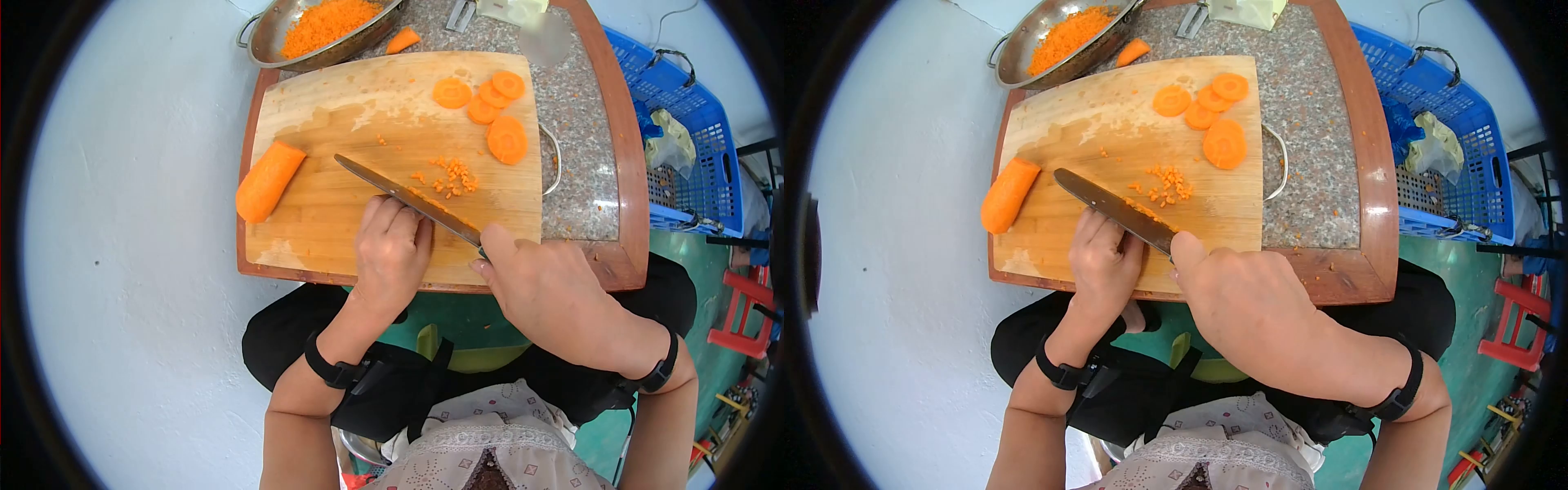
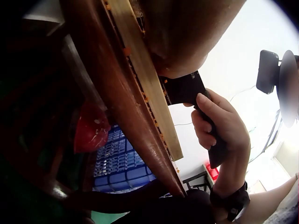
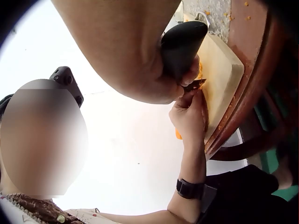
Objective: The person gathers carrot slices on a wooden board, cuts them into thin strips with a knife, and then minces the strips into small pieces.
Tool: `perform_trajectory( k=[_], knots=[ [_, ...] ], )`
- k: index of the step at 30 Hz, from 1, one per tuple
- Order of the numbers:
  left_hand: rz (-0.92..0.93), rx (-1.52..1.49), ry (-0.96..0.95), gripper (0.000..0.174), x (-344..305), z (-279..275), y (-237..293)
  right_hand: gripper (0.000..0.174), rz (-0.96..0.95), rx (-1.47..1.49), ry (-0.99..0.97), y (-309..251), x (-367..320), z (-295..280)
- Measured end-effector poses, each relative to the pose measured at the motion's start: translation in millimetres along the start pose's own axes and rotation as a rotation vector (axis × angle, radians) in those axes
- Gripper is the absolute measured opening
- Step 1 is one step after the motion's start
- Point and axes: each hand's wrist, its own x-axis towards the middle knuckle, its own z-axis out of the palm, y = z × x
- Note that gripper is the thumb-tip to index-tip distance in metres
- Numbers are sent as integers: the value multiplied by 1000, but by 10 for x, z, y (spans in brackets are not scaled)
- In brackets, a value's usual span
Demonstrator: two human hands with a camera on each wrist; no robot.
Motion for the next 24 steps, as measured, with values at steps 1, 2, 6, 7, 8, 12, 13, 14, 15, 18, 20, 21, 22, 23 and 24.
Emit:
perform_trajectory(
  k=[1,2,6,7,8,12,13,14,15,18,20,21,22,23,24],
  knots=[
    [1,0,-4,15,-1,0,-2,21,2,-1,-8,-6,8,3],
    [2,0,-7,16,-2,0,-2,21,-4,15,-11,0,28,7],
    [19,-11,-7,16,0,-21,8,20,-66,-1,22,34,184,104],
    [29,-22,10,16,-6,-5,4,19,-86,-23,44,43,215,123],
    [36,-31,26,16,-19,5,-1,19,-76,-5,76,71,238,104],
    [-18,-70,19,14,-81,-31,-39,22,-68,10,124,122,219,30],
    [-31,-74,13,13,-86,-49,-42,23,-73,-2,119,118,189,5],
    [-42,-77,8,13,-85,-64,-44,23,-81,-18,111,110,156,-4],
    [-30,-60,13,13,-83,-65,-45,23,-89,-34,103,96,120,-5],
    [5,-22,28,15,-78,-35,-44,22,-70,-12,67,55,58,-10],
    [31,-8,44,17,-69,-22,-46,22,-64,9,51,27,35,-17],
    [32,-9,41,17,-65,-25,-40,21,-70,11,51,14,24,-25],
    [34,-11,37,16,-57,-30,-30,21,-75,14,50,5,17,-24],
    [36,-13,33,16,-54,-33,-24,21,-86,-3,64,2,13,-15],
    [32,-6,25,16,-57,-32,-25,22,-96,-20,78,1,10,-4]
  ],
)
